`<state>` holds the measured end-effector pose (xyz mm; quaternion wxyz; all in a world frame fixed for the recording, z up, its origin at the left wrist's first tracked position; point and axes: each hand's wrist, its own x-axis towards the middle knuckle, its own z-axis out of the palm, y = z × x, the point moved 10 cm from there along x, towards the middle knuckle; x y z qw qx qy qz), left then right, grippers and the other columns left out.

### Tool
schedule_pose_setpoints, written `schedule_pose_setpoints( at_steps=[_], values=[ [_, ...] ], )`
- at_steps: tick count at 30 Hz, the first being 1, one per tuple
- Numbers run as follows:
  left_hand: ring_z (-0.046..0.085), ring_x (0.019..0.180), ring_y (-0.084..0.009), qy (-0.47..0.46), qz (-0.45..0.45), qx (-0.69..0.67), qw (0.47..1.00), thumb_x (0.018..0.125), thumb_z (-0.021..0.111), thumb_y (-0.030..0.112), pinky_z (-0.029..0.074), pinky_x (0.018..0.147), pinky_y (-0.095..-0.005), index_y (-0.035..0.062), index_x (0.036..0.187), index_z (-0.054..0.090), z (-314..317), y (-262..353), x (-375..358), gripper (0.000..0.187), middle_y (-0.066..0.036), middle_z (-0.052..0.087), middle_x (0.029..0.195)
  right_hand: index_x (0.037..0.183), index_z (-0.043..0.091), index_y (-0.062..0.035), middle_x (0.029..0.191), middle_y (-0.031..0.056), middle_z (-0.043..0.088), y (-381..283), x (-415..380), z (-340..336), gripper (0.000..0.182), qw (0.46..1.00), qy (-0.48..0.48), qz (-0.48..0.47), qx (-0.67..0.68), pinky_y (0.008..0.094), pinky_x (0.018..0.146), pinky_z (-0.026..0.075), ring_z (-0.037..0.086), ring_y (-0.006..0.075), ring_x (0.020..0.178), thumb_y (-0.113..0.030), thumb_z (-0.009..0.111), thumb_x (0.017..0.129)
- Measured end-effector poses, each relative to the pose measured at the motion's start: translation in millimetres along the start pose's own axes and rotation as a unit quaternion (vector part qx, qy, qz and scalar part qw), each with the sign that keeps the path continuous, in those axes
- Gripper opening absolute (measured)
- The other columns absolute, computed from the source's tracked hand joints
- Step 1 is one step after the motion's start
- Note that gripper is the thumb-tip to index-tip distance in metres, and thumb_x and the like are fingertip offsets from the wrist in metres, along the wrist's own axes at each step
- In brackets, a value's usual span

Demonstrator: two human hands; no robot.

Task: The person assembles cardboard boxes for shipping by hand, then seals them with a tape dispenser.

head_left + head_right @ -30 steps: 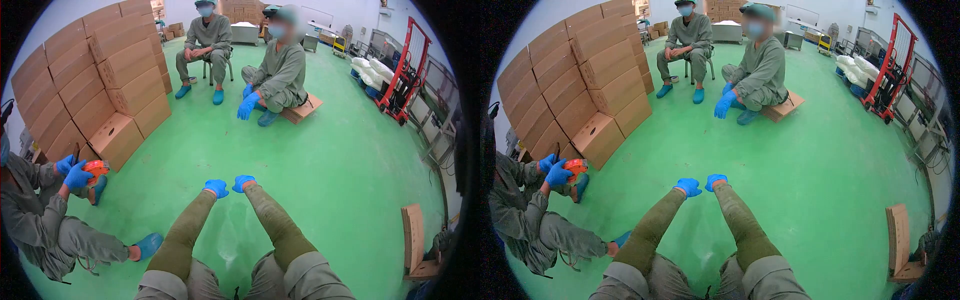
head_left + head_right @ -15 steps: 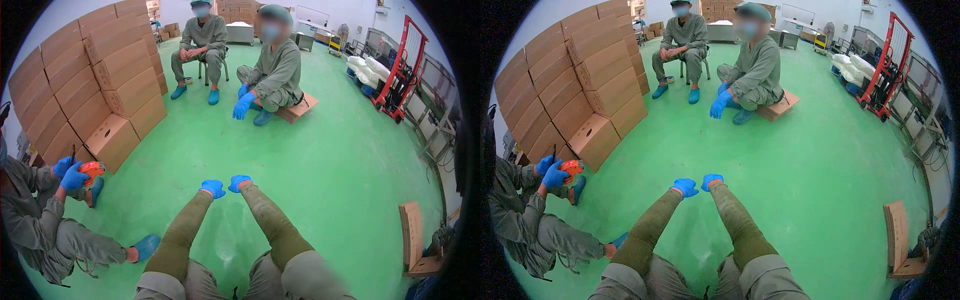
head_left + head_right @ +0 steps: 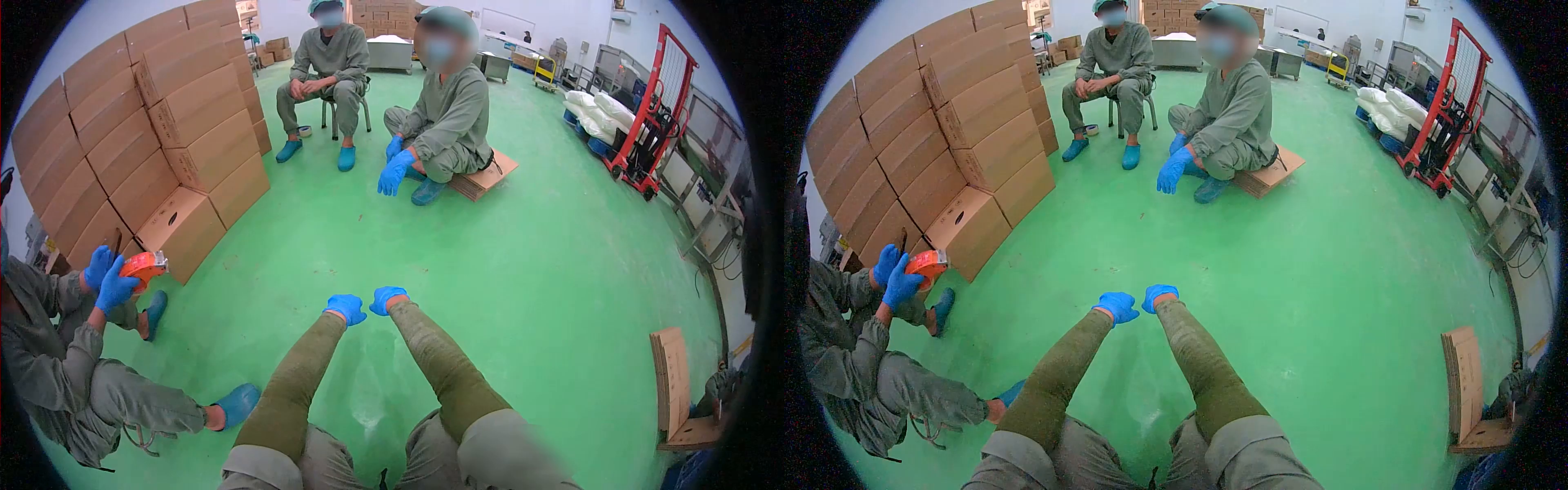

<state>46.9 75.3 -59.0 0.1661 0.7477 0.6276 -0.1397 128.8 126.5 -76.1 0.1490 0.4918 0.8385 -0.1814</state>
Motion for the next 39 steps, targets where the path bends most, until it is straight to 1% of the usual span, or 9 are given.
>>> schedule_pose_setpoints(
  at_steps=[9,19,28,39],
  values=[
    [0.064,0.102,-0.0336,0.003,0.006,0.008,1.000,0.083,0.056,0.050,0.051,0.087,-0.0470,0.0110,0.108,0.068,-3,4,-2,0.048,-0.015,0.067,0.112,0.109,0.070,-0.0074,0.114,0.0200,0.066,0,7,5,0.047,1.000,-0.002,-0.012,-0.007,0.0451,0.092,0.050,0.063,0.0359,0.107,-0.045,0.058,0.082],
    [0.064,0.101,-0.0339,0.006,0.019,0.008,1.000,0.083,0.056,0.051,0.051,0.086,-0.0466,0.0108,0.107,0.068,1,3,3,0.048,-0.015,0.067,0.111,0.107,0.070,-0.0070,0.113,0.0199,0.066,-2,3,1,0.046,1.000,0.019,-0.014,-0.002,0.0448,0.091,0.050,0.063,0.0354,0.106,-0.043,0.059,0.081],
    [0.065,0.099,-0.0343,0.022,0.019,0.006,1.000,0.083,0.057,0.051,0.051,0.085,-0.0468,0.0108,0.105,0.069,2,2,5,0.047,-0.015,0.068,0.108,0.105,0.070,-0.0066,0.111,0.0212,0.066,0,1,1,0.044,1.000,0.013,-0.008,-0.001,0.0447,0.090,0.051,0.064,0.0360,0.104,-0.041,0.059,0.080],
    [0.065,0.100,-0.0341,0.010,0.004,-0.004,1.000,0.083,0.056,0.051,0.051,0.086,-0.0464,0.0111,0.107,0.068,0,4,1,0.048,-0.015,0.068,0.110,0.106,0.070,-0.0070,0.112,0.0203,0.066,0,2,3,0.044,1.000,0.005,-0.006,-0.006,0.0448,0.090,0.051,0.064,0.0355,0.105,-0.040,0.059,0.081]
  ],
)
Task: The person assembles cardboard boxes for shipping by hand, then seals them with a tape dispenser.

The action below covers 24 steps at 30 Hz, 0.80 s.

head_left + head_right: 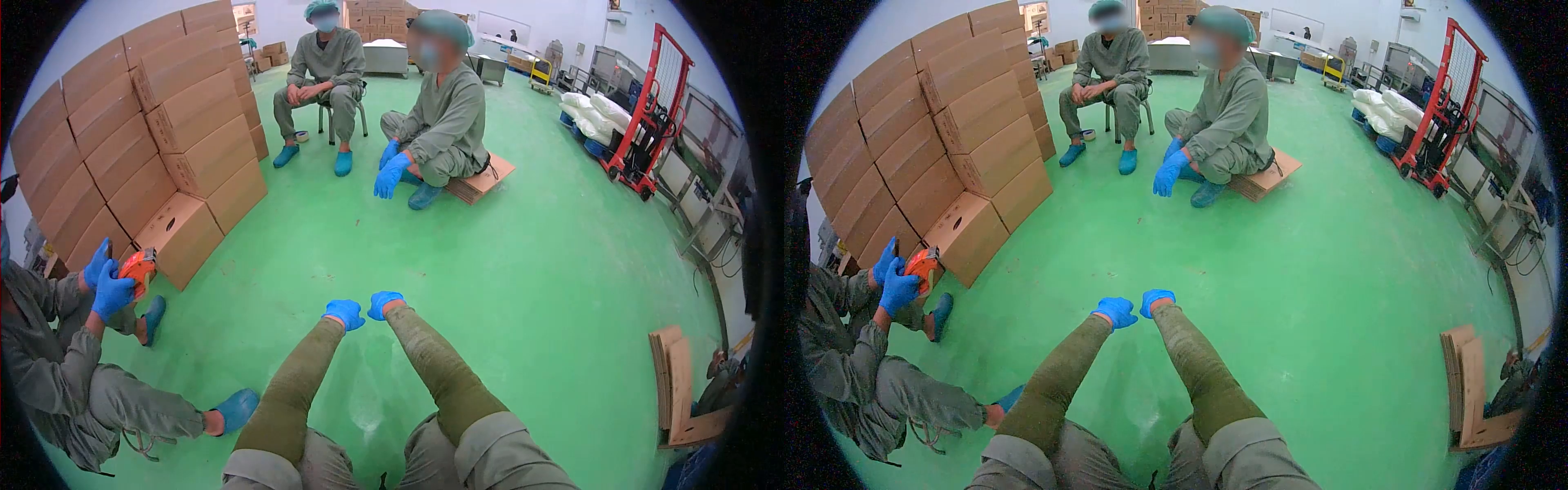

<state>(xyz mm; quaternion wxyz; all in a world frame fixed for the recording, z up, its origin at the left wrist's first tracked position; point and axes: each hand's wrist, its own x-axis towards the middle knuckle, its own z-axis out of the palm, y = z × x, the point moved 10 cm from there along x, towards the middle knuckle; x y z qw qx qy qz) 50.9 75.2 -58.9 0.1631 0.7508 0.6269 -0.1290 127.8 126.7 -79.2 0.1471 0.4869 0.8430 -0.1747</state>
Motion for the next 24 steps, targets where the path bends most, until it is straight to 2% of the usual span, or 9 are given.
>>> schedule_pose_setpoints(
  at_steps=[7,24],
  values=[
    [0.064,0.102,-0.0336,-0.021,0.004,0.020,1.000,0.084,0.056,0.051,0.051,0.087,-0.0460,0.0106,0.109,0.068,2.8,-1.7,2.3,0.049,-0.015,0.067,0.112,0.107,0.070,-0.0069,0.113,0.0204,0.066,-1.1,0.5,-1.2,0.044,1.000,0.003,-0.007,0.004,0.0449,0.091,0.051,0.064,0.0358,0.105,-0.040,0.058,0.081],
    [0.065,0.098,-0.0349,0.006,0.010,0.012,1.000,0.083,0.056,0.051,0.052,0.084,-0.0473,0.0099,0.103,0.069,5.8,-5.8,5.0,0.047,-0.016,0.068,0.106,0.109,0.069,-0.0057,0.115,0.0209,0.065,-0.8,5.7,3.0,0.046,1.000,-0.005,-0.015,-0.004,0.0447,0.093,0.050,0.063,0.0361,0.107,-0.041,0.058,0.081]
  ],
)
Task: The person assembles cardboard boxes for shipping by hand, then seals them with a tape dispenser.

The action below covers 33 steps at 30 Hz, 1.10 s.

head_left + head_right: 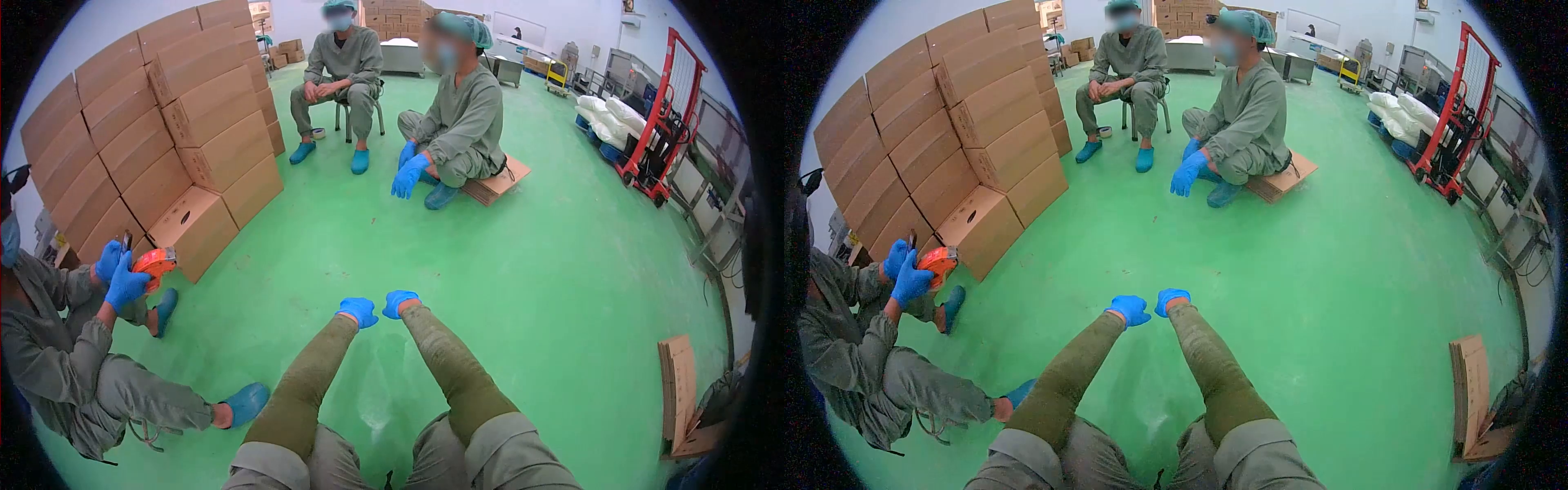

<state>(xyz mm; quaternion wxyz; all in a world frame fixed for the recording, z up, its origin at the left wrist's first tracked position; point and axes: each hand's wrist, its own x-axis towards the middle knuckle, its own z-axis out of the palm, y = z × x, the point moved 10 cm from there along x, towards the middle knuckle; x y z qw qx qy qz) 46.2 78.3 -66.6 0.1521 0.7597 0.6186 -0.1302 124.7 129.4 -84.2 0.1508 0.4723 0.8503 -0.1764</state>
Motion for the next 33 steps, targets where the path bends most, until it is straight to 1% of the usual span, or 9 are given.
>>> schedule_pose_setpoints(
  at_steps=[9,16,22,25,28,33],
  values=[
    [0.065,0.099,-0.0342,-0.001,-0.001,-0.003,1.000,0.083,0.056,0.051,0.052,0.085,-0.0467,0.0104,0.104,0.069,-3.6,1.7,-1.9,0.048,-0.016,0.068,0.108,0.107,0.070,-0.0057,0.114,0.0212,0.065,1.8,-0.3,-0.5,0.047,1.000,0.000,0.006,0.003,0.0447,0.092,0.050,0.063,0.0363,0.107,-0.043,0.059,0.081],
    [0.065,0.100,-0.0339,-0.001,-0.002,-0.005,1.000,0.083,0.055,0.050,0.052,0.086,-0.0465,0.0117,0.106,0.069,-5.5,1.2,-3.1,0.047,-0.015,0.068,0.109,0.109,0.069,-0.0061,0.115,0.0205,0.065,-2.1,1.7,-0.5,0.048,1.000,-0.004,0.001,-0.009,0.0449,0.093,0.050,0.062,0.0360,0.108,-0.045,0.059,0.082],
    [0.065,0.099,-0.0340,-0.007,-0.005,0.000,1.000,0.083,0.056,0.049,0.052,0.085,-0.0470,0.0120,0.105,0.068,-0.8,0.6,1.8,0.045,-0.015,0.068,0.109,0.109,0.069,-0.0064,0.115,0.0206,0.065,-4.6,-0.6,-2.7,0.050,1.000,0.000,0.000,-0.003,0.0452,0.093,0.049,0.062,0.0358,0.107,-0.047,0.059,0.082],
    [0.065,0.099,-0.0343,0.004,-0.001,-0.005,1.000,0.083,0.056,0.049,0.052,0.084,-0.0474,0.0112,0.103,0.069,-4.1,1.7,-2.0,0.045,-0.015,0.068,0.108,0.109,0.070,-0.0065,0.114,0.0205,0.065,-4.8,-0.9,-2.4,0.050,1.000,0.001,0.000,-0.002,0.0451,0.093,0.050,0.063,0.0357,0.107,-0.048,0.059,0.082],
    [0.065,0.098,-0.0349,-0.001,0.007,0.001,1.000,0.084,0.055,0.047,0.052,0.084,-0.0474,0.0109,0.103,0.069,-3.9,3.4,-2.3,0.043,-0.016,0.068,0.107,0.108,0.070,-0.0064,0.114,0.0206,0.065,-4.1,-3.0,-4.0,0.049,1.000,0.002,0.003,0.000,0.0451,0.092,0.050,0.063,0.0359,0.107,-0.046,0.059,0.082],
    [0.065,0.099,-0.0358,0.001,-0.011,0.000,1.000,0.089,0.049,0.036,0.052,0.084,-0.0470,0.0109,0.103,0.070,1.0,0.4,3.6,0.036,-0.016,0.068,0.108,0.106,0.070,-0.0060,0.113,0.0211,0.066,-2.2,2.9,-1.6,0.043,1.000,0.021,0.000,0.001,0.0451,0.091,0.050,0.063,0.0365,0.106,-0.040,0.057,0.083]
  ],
)
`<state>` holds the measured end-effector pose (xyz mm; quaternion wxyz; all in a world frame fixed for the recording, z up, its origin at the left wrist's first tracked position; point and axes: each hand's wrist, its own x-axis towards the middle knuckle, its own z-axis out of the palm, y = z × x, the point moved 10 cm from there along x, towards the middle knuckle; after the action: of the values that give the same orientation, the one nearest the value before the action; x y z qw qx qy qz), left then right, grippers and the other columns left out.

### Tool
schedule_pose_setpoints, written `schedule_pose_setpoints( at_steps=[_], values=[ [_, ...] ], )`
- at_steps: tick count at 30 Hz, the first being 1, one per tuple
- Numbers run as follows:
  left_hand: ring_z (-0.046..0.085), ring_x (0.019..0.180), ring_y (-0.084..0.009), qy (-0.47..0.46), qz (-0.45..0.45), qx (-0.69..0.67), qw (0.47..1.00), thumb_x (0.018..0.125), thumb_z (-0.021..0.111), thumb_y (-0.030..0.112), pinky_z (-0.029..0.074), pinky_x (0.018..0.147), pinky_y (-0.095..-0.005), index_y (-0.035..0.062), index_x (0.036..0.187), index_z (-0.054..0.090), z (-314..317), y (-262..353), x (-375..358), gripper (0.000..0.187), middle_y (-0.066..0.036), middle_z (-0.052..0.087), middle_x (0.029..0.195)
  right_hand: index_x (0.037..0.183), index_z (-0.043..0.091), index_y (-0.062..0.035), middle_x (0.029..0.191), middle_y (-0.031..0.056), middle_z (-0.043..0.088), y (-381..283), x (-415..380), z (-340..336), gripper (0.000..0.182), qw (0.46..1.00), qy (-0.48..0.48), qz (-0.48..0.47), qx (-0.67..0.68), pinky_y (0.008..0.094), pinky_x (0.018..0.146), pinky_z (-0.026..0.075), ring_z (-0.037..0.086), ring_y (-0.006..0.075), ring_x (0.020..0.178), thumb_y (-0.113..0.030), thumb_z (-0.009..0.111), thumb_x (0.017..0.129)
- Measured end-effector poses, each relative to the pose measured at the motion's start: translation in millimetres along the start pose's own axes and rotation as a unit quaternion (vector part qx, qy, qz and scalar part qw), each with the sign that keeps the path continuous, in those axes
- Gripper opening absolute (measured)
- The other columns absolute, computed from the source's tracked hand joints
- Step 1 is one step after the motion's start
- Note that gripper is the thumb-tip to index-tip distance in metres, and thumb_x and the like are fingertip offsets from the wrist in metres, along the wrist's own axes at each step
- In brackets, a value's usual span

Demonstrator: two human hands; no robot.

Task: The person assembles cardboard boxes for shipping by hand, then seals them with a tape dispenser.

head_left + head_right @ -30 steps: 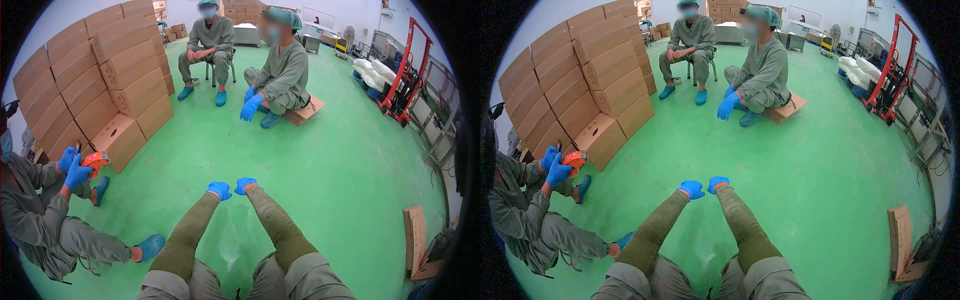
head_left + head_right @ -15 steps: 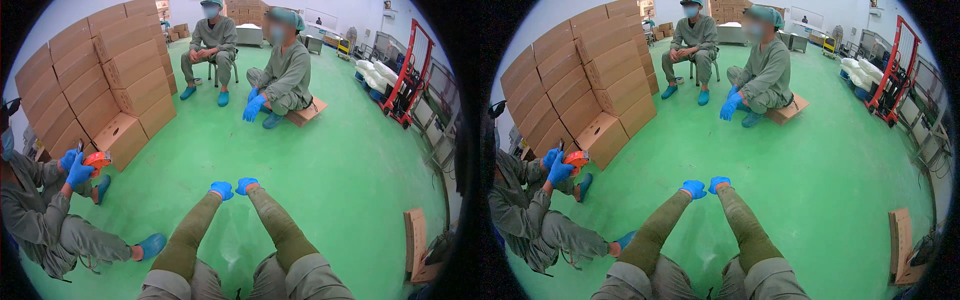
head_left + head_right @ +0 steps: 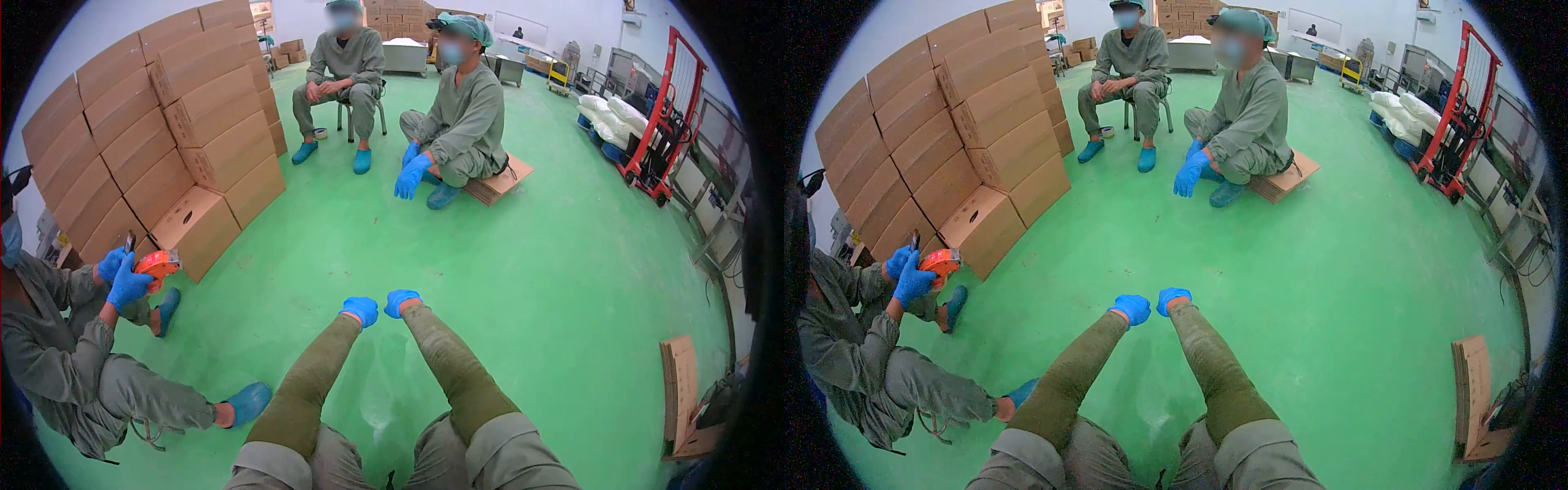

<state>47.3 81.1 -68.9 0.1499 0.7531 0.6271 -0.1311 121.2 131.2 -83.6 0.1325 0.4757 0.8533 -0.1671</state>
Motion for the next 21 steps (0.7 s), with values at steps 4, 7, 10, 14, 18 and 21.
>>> schedule_pose_setpoints(
  at_steps=[4,7,10,14,18,21],
  values=[
    [0.066,0.098,-0.0361,0.012,0.011,-0.003,1.000,0.090,0.046,0.032,0.052,0.084,-0.0470,0.0103,0.100,0.071,8,-3,8,0.035,-0.016,0.068,0.108,0.104,0.071,-0.0060,0.110,0.0211,0.066,2,5,3,0.038,1.000,0.012,0.001,0.003,0.0452,0.089,0.051,0.064,0.0367,0.103,-0.034,0.056,0.083],
    [0.066,0.097,-0.0362,0.002,-0.001,-0.001,1.000,0.088,0.049,0.032,0.053,0.082,-0.0471,0.0100,0.098,0.072,11,-6,11,0.033,-0.017,0.069,0.106,0.102,0.071,-0.0061,0.109,0.0208,0.067,3,8,4,0.035,1.000,0.027,-0.004,0.001,0.0452,0.088,0.052,0.065,0.0368,0.102,-0.031,0.056,0.083],
    [0.066,0.096,-0.0362,-0.004,0.001,0.007,1.000,0.086,0.052,0.031,0.053,0.081,-0.0471,0.0094,0.097,0.072,6,-2,6,0.031,-0.017,0.069,0.105,0.101,0.071,-0.0062,0.109,0.0205,0.067,1,6,2,0.035,1.000,0.026,-0.009,-0.009,0.0452,0.087,0.052,0.065,0.0369,0.101,-0.032,0.057,0.083],
    [0.066,0.096,-0.0360,0.001,0.003,0.004,1.000,0.085,0.055,0.032,0.053,0.081,-0.0467,0.0090,0.097,0.072,4,-2,3,0.031,-0.017,0.069,0.104,0.101,0.071,-0.0064,0.108,0.0204,0.067,-2,5,1,0.038,1.000,0.022,-0.014,-0.009,0.0454,0.087,0.052,0.065,0.0367,0.101,-0.037,0.058,0.083],
    [0.066,0.095,-0.0364,0.000,0.008,0.004,1.000,0.084,0.057,0.033,0.053,0.081,-0.0469,0.0092,0.097,0.072,-3,2,-2,0.031,-0.017,0.069,0.103,0.104,0.071,-0.0062,0.109,0.0205,0.067,-4,-1,-4,0.044,1.000,0.011,-0.015,-0.009,0.0455,0.089,0.051,0.064,0.0364,0.103,-0.043,0.058,0.083],
    [0.066,0.093,-0.0368,0.011,0.018,0.001,1.000,0.084,0.058,0.034,0.053,0.080,-0.0471,0.0095,0.097,0.072,-5,3,-4,0.031,-0.017,0.069,0.102,0.105,0.070,-0.0059,0.111,0.0205,0.066,-5,-7,-7,0.047,1.000,0.001,-0.009,-0.008,0.0453,0.090,0.051,0.063,0.0364,0.105,-0.046,0.057,0.084]
  ],
)
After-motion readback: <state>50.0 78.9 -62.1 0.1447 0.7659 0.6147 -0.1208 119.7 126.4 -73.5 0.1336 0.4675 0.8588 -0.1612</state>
